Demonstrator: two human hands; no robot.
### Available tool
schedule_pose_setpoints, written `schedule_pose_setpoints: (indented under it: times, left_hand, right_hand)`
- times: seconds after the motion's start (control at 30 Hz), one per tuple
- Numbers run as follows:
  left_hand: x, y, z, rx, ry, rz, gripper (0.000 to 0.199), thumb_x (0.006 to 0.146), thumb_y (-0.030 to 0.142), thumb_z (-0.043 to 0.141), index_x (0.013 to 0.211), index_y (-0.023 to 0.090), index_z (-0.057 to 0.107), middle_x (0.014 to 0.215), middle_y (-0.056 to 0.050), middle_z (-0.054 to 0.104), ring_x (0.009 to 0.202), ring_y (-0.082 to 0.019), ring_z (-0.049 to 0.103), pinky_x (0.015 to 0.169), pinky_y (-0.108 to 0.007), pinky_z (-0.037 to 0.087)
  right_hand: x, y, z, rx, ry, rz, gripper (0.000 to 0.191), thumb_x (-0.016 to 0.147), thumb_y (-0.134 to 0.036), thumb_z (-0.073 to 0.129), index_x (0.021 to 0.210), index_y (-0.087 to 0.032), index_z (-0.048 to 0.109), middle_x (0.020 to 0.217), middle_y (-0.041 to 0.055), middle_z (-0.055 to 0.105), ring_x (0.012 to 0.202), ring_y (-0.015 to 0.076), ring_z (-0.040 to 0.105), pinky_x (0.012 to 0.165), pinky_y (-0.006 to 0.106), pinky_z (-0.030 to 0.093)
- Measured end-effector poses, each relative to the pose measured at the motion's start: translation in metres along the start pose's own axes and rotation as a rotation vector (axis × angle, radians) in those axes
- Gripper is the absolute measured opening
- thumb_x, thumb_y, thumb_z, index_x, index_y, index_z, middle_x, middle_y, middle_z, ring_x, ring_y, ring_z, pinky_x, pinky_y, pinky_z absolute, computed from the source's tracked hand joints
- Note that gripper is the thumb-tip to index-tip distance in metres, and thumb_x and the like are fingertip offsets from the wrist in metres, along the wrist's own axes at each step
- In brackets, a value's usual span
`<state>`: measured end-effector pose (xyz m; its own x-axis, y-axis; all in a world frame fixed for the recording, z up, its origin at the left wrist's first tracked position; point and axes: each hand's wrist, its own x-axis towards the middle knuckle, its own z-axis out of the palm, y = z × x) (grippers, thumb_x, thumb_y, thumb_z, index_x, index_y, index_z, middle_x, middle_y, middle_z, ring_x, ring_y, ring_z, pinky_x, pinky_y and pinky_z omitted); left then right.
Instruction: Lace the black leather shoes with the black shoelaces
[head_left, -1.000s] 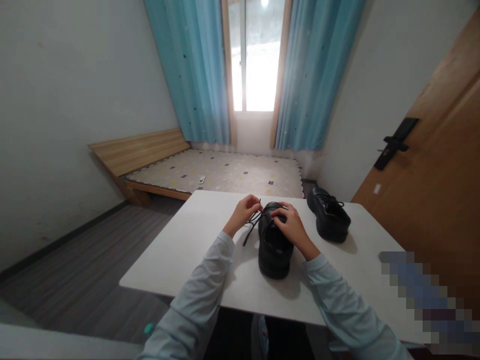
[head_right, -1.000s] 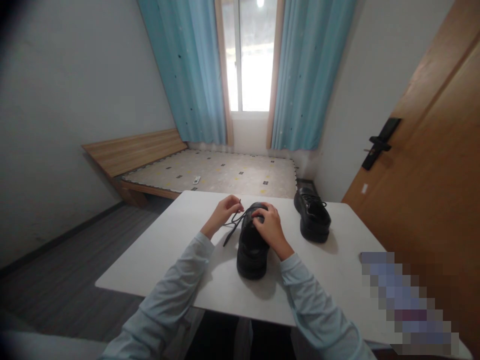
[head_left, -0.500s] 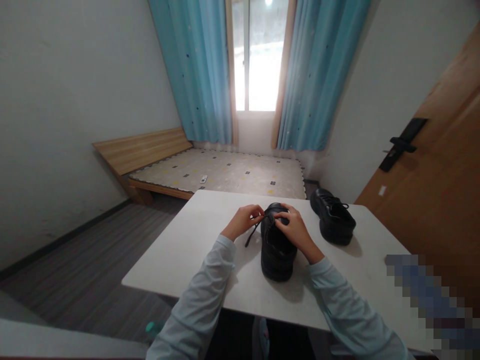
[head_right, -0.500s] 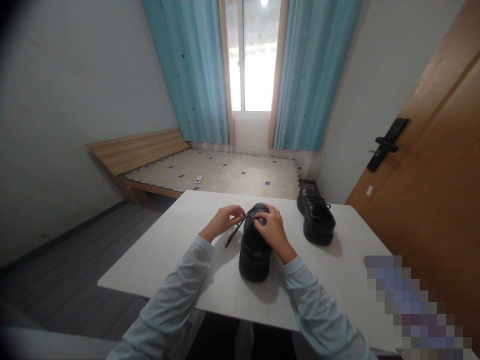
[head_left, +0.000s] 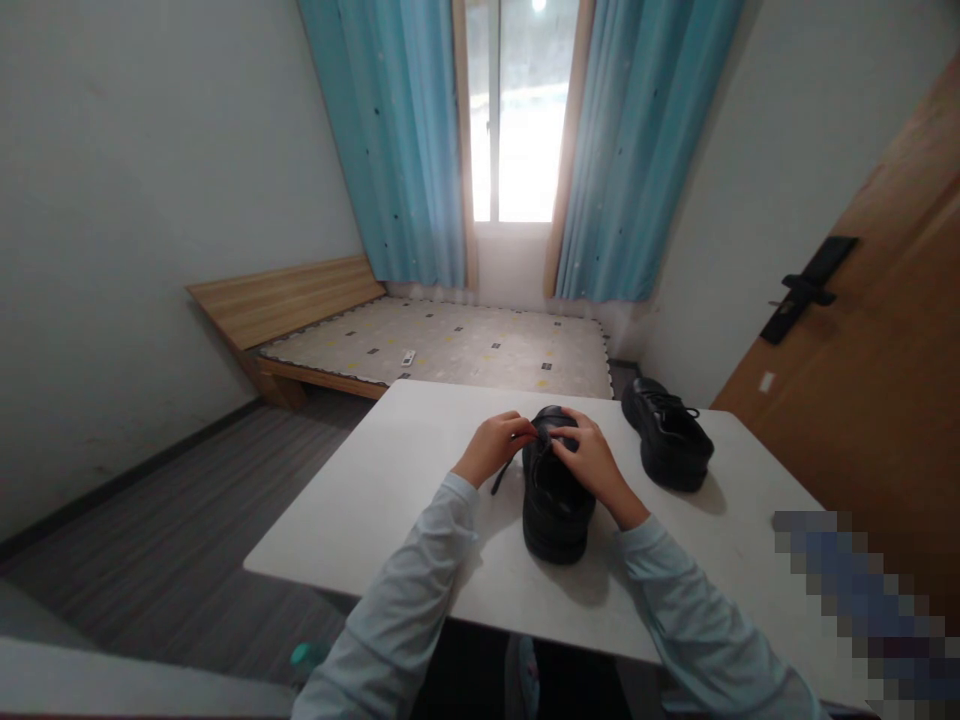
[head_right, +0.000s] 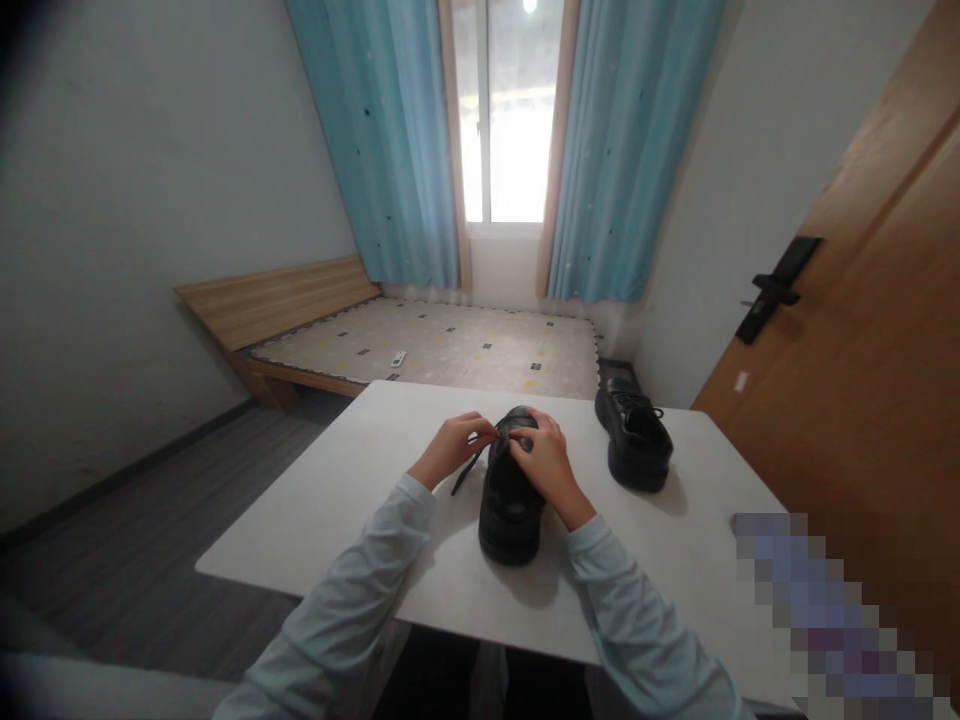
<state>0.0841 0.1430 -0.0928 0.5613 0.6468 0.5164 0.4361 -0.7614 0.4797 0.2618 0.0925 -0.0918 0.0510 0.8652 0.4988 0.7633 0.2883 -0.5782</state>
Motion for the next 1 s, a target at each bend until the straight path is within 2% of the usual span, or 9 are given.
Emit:
schedule_pose_setpoints:
  times: [0.3,0.43,0.7,1.0]
  left_hand:
    - [0.003,0.007,0.006,-0.044,0.087,-0.081,0.007,0.079,0.023,0.064,0.085,0.020,0.067,0.077,0.000,0.068,0.073,-0.013,0.062,0.071,-0.023,0.046]
    - [0.003,0.006,0.007,-0.062,0.085,-0.095,0.006,0.079,0.025,0.064,0.080,0.020,0.068,0.078,0.000,0.068,0.074,-0.013,0.061,0.072,-0.023,0.046]
    - [0.004,0.012,0.008,-0.213,0.067,-0.230,0.010,0.078,0.027,0.064,0.079,0.019,0.069,0.077,0.000,0.070,0.073,-0.014,0.064,0.074,-0.024,0.048]
    - [0.004,0.011,0.007,-0.237,0.059,-0.239,0.011,0.077,0.028,0.064,0.080,0.019,0.070,0.079,-0.001,0.072,0.076,-0.015,0.066,0.077,-0.025,0.049]
  right_hand:
    - [0.000,-0.004,-0.003,0.016,-0.032,0.006,0.018,0.072,-0.017,0.059,0.082,-0.020,0.074,0.124,0.0116,0.057,0.116,0.0288,0.051,0.103,0.049,0.036]
    - [0.000,-0.003,-0.003,0.040,-0.035,0.014,0.016,0.071,-0.017,0.060,0.079,-0.020,0.073,0.125,0.0110,0.056,0.117,0.0282,0.051,0.102,0.049,0.036]
    - [-0.001,-0.004,-0.002,0.059,0.002,0.019,0.010,0.070,-0.014,0.060,0.072,-0.019,0.069,0.120,0.0109,0.058,0.114,0.0265,0.053,0.100,0.046,0.038]
    - [-0.002,-0.005,-0.001,0.013,-0.004,0.060,0.009,0.071,-0.013,0.059,0.071,-0.018,0.067,0.116,0.0131,0.058,0.110,0.0270,0.054,0.099,0.046,0.038]
